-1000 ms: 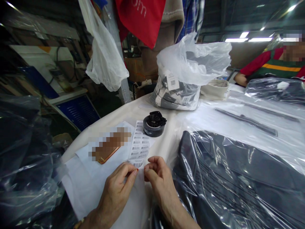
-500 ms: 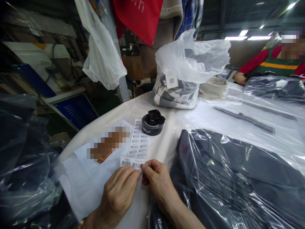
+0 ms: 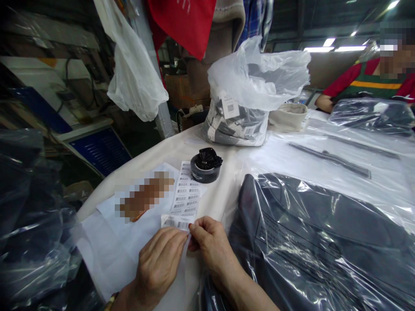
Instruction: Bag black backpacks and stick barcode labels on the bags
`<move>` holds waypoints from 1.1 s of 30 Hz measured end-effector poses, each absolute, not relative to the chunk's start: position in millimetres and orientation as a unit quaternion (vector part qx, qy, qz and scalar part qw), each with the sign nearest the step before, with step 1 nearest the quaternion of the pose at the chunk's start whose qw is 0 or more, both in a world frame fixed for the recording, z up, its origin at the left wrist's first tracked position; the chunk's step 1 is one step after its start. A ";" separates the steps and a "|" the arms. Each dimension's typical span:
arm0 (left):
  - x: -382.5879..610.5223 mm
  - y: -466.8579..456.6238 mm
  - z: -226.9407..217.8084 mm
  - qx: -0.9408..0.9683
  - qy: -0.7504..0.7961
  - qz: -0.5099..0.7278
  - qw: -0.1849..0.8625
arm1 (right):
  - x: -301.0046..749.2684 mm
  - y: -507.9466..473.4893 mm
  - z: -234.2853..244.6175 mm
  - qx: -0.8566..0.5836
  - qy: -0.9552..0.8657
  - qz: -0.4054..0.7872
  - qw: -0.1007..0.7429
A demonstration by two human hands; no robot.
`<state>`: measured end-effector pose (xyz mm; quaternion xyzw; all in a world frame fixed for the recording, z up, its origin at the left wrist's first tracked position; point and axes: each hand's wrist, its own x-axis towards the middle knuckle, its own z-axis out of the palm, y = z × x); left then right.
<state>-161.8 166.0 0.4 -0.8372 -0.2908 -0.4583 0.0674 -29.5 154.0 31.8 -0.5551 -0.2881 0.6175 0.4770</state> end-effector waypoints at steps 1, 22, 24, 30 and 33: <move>-161.9 165.8 -0.1 -0.838 -0.290 -0.458 0.067 | -29.4 153.9 32.3 -0.555 -0.286 0.619 0.477; -165.4 164.0 8.8 -0.847 -0.282 -0.439 0.101 | -28.3 153.6 36.6 -0.547 -0.302 0.629 0.462; -166.2 164.4 7.9 -0.848 -0.283 -0.436 0.103 | -28.7 153.8 36.0 -0.546 -0.297 0.635 0.460; -167.4 165.5 4.0 -0.846 -0.282 -0.447 0.075 | -28.0 154.4 34.3 -0.544 -0.292 0.639 0.459; -168.2 165.4 2.2 -0.847 -0.280 -0.447 0.064 | -28.6 155.2 34.8 -0.541 -0.286 0.646 0.457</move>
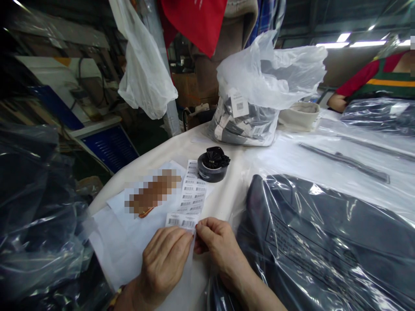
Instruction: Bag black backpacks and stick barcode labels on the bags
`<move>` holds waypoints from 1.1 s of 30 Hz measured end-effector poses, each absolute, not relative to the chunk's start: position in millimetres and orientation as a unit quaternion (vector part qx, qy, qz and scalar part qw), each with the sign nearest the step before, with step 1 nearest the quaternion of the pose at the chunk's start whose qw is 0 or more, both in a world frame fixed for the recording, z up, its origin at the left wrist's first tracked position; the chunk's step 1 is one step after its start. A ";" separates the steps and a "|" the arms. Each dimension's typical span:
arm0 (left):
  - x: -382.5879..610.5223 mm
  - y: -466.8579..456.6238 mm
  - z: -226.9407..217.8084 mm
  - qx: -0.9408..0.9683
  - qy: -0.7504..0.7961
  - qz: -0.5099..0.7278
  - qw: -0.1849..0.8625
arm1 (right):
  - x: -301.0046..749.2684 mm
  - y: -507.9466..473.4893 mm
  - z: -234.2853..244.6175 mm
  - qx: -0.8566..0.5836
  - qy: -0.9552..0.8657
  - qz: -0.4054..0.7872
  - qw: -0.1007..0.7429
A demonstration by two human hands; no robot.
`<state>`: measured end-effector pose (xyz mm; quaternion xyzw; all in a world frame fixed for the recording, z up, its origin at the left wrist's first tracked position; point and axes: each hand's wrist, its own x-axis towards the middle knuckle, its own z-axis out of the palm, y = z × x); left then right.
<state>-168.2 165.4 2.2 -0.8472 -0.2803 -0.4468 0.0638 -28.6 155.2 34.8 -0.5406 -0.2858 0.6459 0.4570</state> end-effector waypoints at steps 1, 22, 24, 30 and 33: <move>-168.6 165.3 2.0 -0.848 -0.281 -0.446 0.063 | -28.9 155.5 35.3 -0.539 -0.284 0.649 0.456; -178.0 166.8 2.1 -0.868 -0.249 -0.423 0.077 | -29.3 154.5 34.3 -0.542 -0.312 0.659 0.418; -178.5 166.4 2.7 -0.868 -0.246 -0.424 0.080 | -29.4 154.9 33.0 -0.546 -0.320 0.654 0.415; -178.4 166.2 1.8 -0.866 -0.244 -0.432 0.066 | -29.5 154.8 30.7 -0.541 -0.350 0.642 0.414; -177.3 166.3 0.4 -0.857 -0.254 -0.445 0.060 | -28.7 153.7 31.2 -0.538 -0.355 0.640 0.418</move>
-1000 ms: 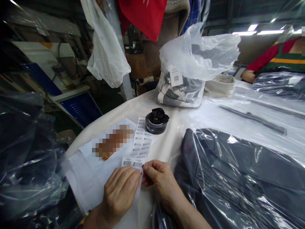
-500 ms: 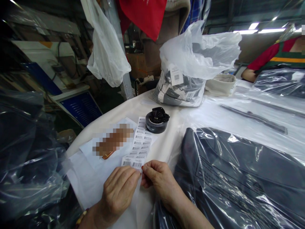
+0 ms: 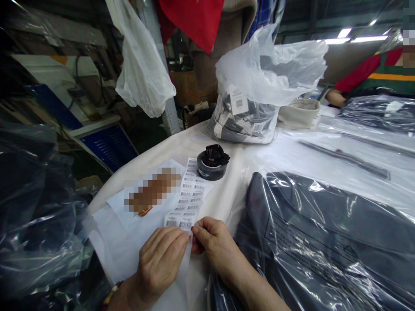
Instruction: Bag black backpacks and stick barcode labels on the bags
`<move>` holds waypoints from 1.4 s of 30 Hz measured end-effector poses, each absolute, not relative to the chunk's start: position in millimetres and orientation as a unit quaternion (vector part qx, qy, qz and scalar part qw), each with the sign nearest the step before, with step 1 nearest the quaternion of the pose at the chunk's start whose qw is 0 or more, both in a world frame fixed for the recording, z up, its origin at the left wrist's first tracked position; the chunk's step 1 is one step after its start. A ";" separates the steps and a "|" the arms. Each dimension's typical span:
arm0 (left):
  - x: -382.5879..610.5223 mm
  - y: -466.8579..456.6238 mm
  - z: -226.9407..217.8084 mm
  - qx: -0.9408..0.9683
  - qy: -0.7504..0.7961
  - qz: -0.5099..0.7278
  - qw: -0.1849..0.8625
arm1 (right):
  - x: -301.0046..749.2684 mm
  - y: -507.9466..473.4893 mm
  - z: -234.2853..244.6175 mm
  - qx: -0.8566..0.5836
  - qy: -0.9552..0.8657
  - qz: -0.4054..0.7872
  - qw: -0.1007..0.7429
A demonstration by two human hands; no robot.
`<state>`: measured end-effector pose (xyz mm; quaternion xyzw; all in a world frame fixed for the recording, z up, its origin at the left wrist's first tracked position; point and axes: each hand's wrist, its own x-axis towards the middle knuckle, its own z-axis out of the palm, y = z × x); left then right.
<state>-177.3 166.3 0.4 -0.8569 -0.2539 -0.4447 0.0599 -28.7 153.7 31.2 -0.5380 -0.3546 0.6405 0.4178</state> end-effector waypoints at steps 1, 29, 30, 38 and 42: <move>-177.0 166.3 0.1 -0.853 -0.259 -0.449 0.056 | -28.5 153.4 31.4 -0.538 -0.355 0.640 0.418; -178.9 165.1 4.4 -0.812 -0.322 -0.485 -0.046 | -30.1 156.3 33.6 -0.566 -0.366 0.622 0.398; -178.1 164.8 4.8 -0.806 -0.328 -0.489 -0.058 | -29.9 156.3 33.4 -0.565 -0.365 0.622 0.400; -175.5 160.9 7.8 -0.738 -0.401 -0.523 -0.145 | -30.2 155.8 32.5 -0.550 -0.355 0.631 0.416; -178.1 159.1 3.9 -0.670 -0.475 -0.521 -0.230 | -31.0 155.5 33.3 -0.556 -0.347 0.632 0.413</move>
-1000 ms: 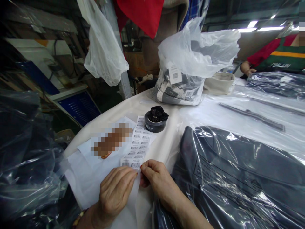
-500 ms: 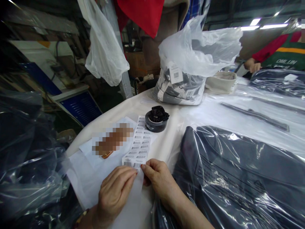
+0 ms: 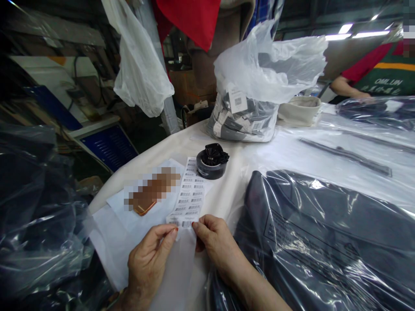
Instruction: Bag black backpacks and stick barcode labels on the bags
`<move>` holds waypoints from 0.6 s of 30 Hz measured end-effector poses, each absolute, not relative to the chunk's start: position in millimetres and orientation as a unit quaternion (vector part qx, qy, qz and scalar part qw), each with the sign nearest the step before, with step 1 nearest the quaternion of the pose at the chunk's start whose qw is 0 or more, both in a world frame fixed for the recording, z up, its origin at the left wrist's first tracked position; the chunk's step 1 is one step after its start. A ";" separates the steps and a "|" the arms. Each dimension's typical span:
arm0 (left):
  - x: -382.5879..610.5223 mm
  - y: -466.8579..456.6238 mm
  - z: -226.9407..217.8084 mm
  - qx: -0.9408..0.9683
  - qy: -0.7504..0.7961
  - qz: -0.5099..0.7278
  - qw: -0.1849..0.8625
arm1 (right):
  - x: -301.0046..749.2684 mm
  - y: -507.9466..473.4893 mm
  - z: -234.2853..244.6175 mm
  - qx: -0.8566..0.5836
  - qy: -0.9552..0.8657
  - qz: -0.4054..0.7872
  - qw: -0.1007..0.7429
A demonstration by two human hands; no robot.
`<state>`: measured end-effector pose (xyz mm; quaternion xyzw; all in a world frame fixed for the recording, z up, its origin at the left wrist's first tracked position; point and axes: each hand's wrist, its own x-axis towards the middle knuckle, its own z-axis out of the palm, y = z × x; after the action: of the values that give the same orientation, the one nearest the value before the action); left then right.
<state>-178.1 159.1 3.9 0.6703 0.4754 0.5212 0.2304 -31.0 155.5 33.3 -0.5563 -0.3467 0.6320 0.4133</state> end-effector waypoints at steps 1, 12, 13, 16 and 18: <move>-179.0 159.5 2.3 0.648 0.492 0.522 0.256 | -31.0 155.4 33.2 -0.559 -0.346 0.632 0.411; -192.2 174.8 33.0 0.321 0.498 0.597 0.541 | -29.2 155.6 30.6 -0.570 -0.353 0.601 0.435; -192.8 171.3 36.3 0.328 0.495 0.589 0.548 | -29.0 155.7 30.2 -0.571 -0.348 0.593 0.448; -192.7 155.6 43.3 0.361 0.481 0.560 0.569 | -28.0 154.8 28.4 -0.572 -0.361 0.554 0.486; -192.5 143.4 47.6 0.400 0.483 0.542 0.560 | -27.4 152.8 28.2 -0.582 -0.412 0.501 0.491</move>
<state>-192.5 143.4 47.6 0.4004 0.4827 0.5418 0.5595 -27.4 152.8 28.2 -0.5817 -0.4120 0.5005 0.4913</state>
